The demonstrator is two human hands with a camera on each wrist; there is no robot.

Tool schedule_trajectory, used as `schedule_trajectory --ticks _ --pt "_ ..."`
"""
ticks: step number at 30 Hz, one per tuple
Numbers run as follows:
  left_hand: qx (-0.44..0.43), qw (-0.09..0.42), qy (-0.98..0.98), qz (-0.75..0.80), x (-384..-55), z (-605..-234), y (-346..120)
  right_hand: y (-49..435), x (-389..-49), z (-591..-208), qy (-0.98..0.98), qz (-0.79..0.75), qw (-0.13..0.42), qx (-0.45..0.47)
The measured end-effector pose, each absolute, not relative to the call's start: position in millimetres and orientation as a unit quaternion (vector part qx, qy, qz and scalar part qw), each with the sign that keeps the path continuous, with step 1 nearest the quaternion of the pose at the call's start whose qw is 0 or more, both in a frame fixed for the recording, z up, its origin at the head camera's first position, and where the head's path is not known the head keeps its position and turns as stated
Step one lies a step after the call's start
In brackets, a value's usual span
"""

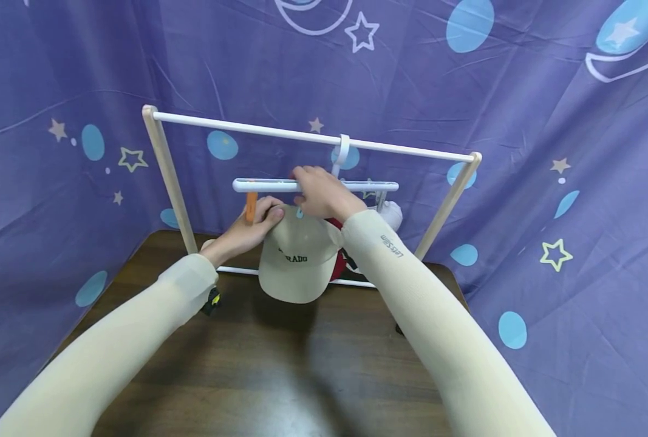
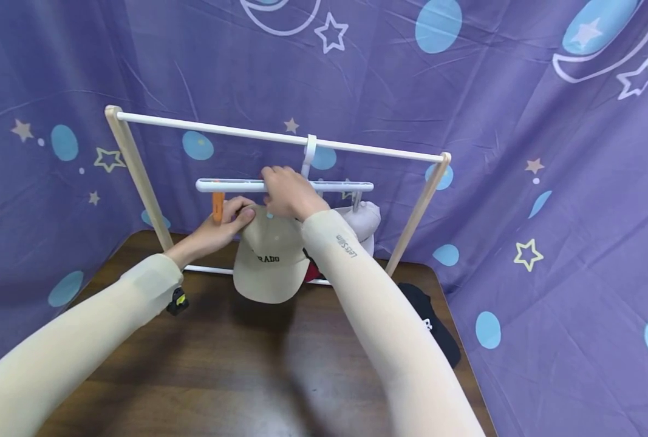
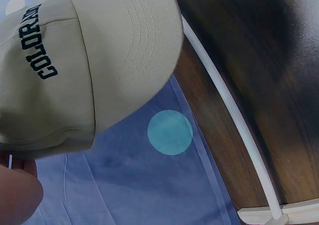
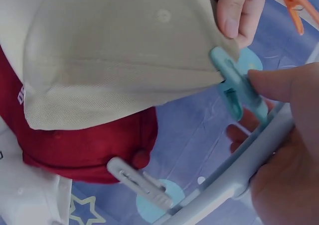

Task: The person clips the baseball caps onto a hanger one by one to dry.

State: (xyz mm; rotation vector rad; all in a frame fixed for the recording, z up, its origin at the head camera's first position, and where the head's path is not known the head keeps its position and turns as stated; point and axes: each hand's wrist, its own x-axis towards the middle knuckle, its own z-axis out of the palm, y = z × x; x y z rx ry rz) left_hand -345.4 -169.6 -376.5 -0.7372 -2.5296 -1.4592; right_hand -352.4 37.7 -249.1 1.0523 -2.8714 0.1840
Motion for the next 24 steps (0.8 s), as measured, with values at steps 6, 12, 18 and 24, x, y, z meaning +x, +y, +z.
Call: schedule_trajectory --ticks 6,12,18,24 --pt "-0.251 0.08 -0.842 -0.471 -343.1 -374.6 -171.3 49.3 -351.0 -253.9 -0.915 0.094 0.076 0.386" --pt "-0.239 0.1 -0.848 -0.462 -341.1 -374.6 -173.7 68.6 -345.2 -259.6 -0.876 0.141 0.14 0.439" --pt "-0.219 0.115 -0.863 -0.441 -336.9 -376.0 -177.5 93.7 -337.2 -266.7 -0.836 0.187 0.207 0.473" --pt "-0.208 0.125 -0.862 -0.445 -329.4 -377.0 -180.9 121.5 -332.0 -275.5 -0.834 0.207 0.224 0.46"
